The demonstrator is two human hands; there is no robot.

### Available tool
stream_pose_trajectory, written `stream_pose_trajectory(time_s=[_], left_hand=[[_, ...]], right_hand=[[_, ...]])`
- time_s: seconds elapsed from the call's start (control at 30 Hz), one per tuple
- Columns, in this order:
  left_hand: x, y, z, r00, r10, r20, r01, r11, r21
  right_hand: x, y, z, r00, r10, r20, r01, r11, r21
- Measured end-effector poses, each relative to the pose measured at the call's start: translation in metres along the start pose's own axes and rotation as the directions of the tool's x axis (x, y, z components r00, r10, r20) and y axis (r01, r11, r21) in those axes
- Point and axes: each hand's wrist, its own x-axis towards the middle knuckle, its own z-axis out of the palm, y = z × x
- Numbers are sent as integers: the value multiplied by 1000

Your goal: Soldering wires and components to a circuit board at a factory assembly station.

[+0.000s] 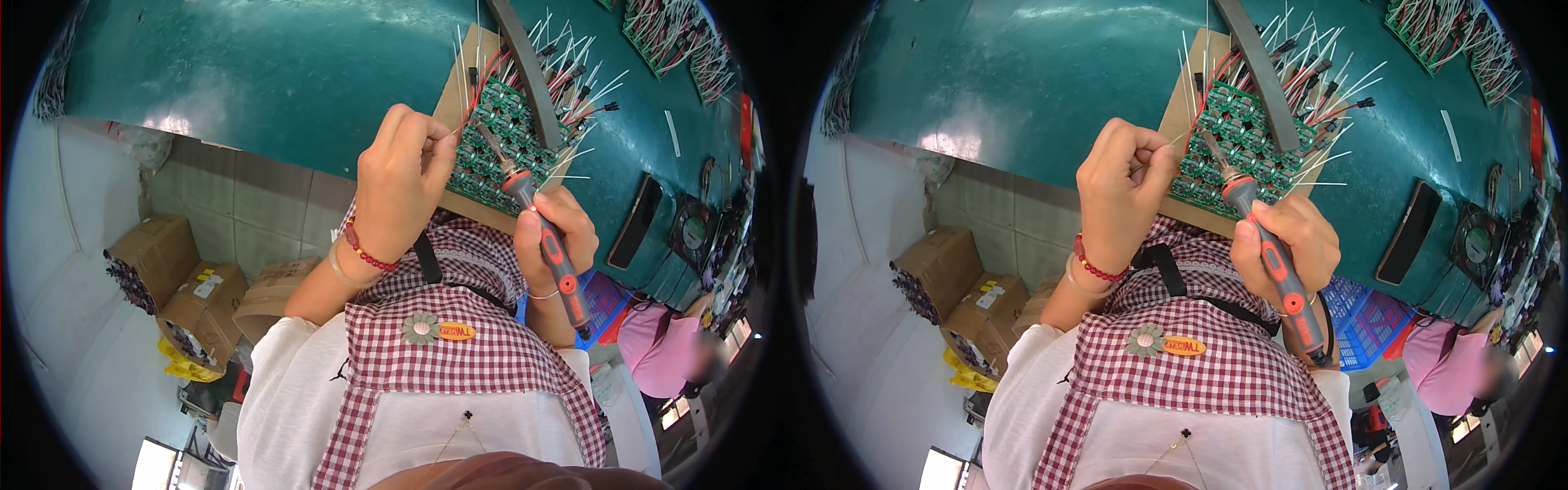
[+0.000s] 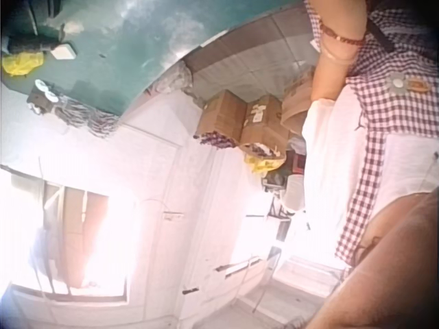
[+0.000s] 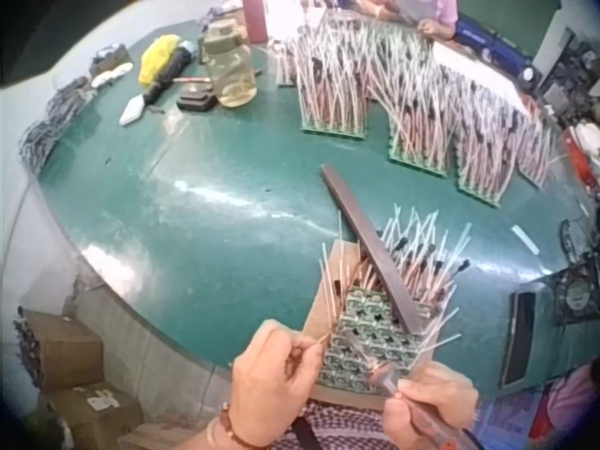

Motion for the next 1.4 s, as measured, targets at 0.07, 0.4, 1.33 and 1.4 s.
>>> stream_pose_trajectory(time_s=[0.07,0.4,1.33,1.4], left_hand=[[0,-1,1,1000,-12,5,12,1000,-18],[-3,7,0,1000,-13,22,13,1000,-4],[-7,11,9,997,51,52,-56,994,95],[-7,8,12,997,67,49,-71,994,86]], right_hand=[[1,-1,3,999,-31,3,32,999,-18],[-3,-2,-23,988,-67,-138,79,993,86],[-17,1,-18,992,-15,-122,20,999,43],[-17,2,-15,993,-12,-118,17,999,43]])
